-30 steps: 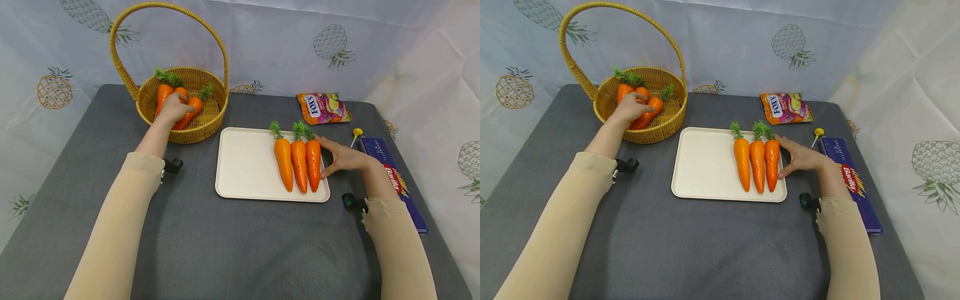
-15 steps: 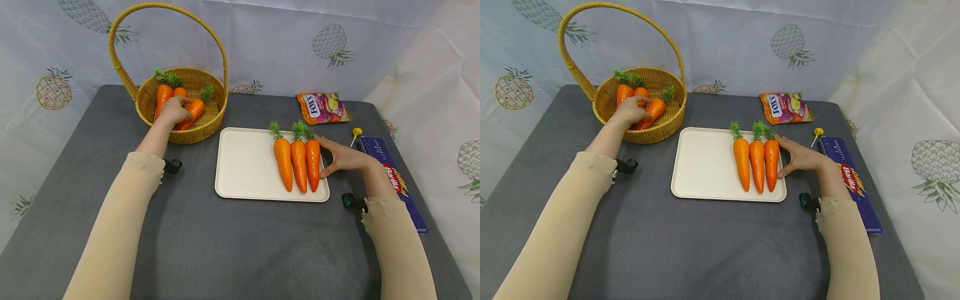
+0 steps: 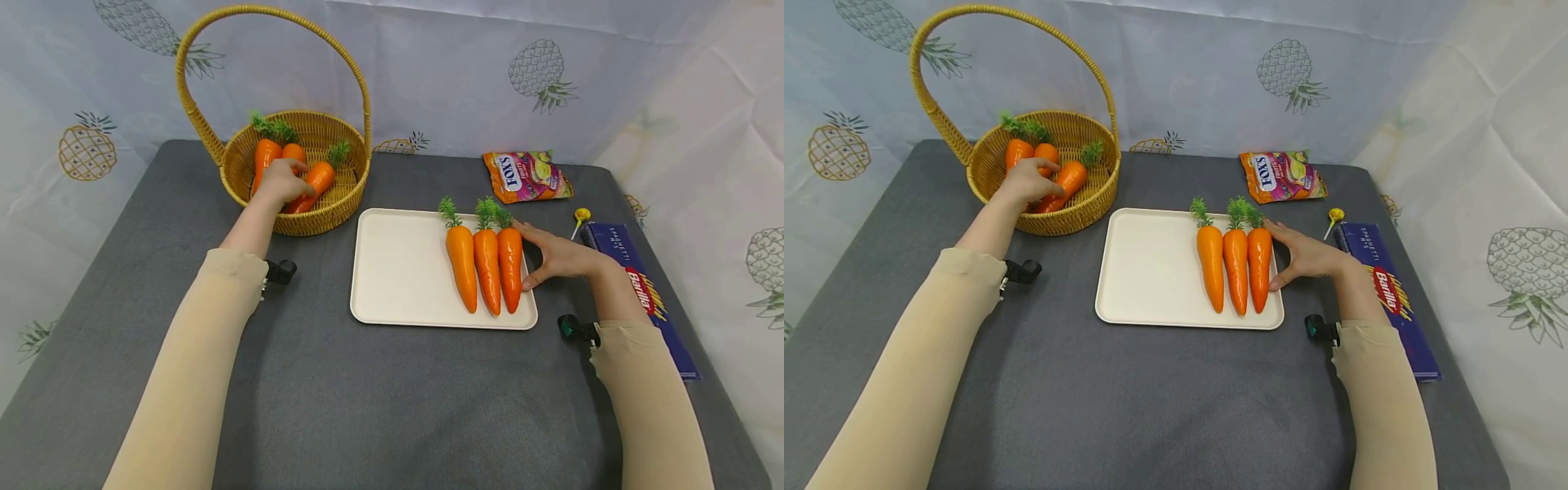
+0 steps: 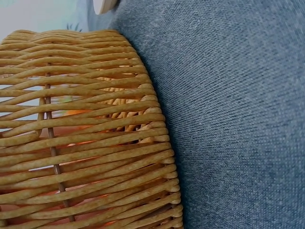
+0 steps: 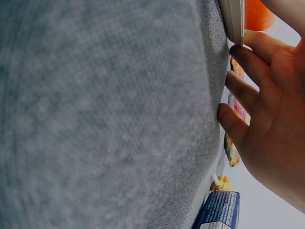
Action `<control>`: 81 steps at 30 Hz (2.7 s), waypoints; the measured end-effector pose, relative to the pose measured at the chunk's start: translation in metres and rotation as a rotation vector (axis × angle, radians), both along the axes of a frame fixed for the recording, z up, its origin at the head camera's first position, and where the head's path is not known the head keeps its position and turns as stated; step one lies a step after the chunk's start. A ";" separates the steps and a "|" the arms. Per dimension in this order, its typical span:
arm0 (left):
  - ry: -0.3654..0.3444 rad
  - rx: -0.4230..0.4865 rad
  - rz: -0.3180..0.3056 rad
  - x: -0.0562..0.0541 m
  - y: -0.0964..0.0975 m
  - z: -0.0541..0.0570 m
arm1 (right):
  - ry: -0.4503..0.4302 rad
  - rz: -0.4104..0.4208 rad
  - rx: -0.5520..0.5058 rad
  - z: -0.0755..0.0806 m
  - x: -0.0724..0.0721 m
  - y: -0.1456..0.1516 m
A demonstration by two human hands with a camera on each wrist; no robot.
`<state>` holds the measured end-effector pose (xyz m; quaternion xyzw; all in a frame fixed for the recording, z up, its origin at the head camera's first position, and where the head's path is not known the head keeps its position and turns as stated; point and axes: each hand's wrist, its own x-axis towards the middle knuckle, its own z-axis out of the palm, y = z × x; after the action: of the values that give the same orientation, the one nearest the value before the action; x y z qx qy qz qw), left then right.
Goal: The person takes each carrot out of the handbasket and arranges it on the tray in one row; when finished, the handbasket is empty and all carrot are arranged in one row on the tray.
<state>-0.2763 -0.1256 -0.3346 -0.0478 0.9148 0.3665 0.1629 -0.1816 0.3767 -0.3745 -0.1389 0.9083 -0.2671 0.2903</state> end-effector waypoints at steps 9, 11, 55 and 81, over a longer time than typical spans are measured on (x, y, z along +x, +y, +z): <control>-0.048 0.196 0.087 0.003 -0.007 0.005 | 0.002 -0.002 0.004 0.000 0.000 -0.001; -0.059 0.247 0.117 0.003 -0.009 0.007 | 0.002 -0.003 0.004 0.000 0.000 -0.001; -0.150 0.754 0.101 0.024 0.003 0.050 | -0.002 -0.004 0.002 0.001 0.001 -0.003; -0.193 0.836 -0.041 0.048 0.037 0.034 | -0.001 0.001 0.012 0.000 -0.001 -0.001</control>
<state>-0.2286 -0.0891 -0.3003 0.0066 0.6690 0.6961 0.2606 -0.1823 0.3761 -0.3747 -0.1373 0.9098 -0.2615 0.2916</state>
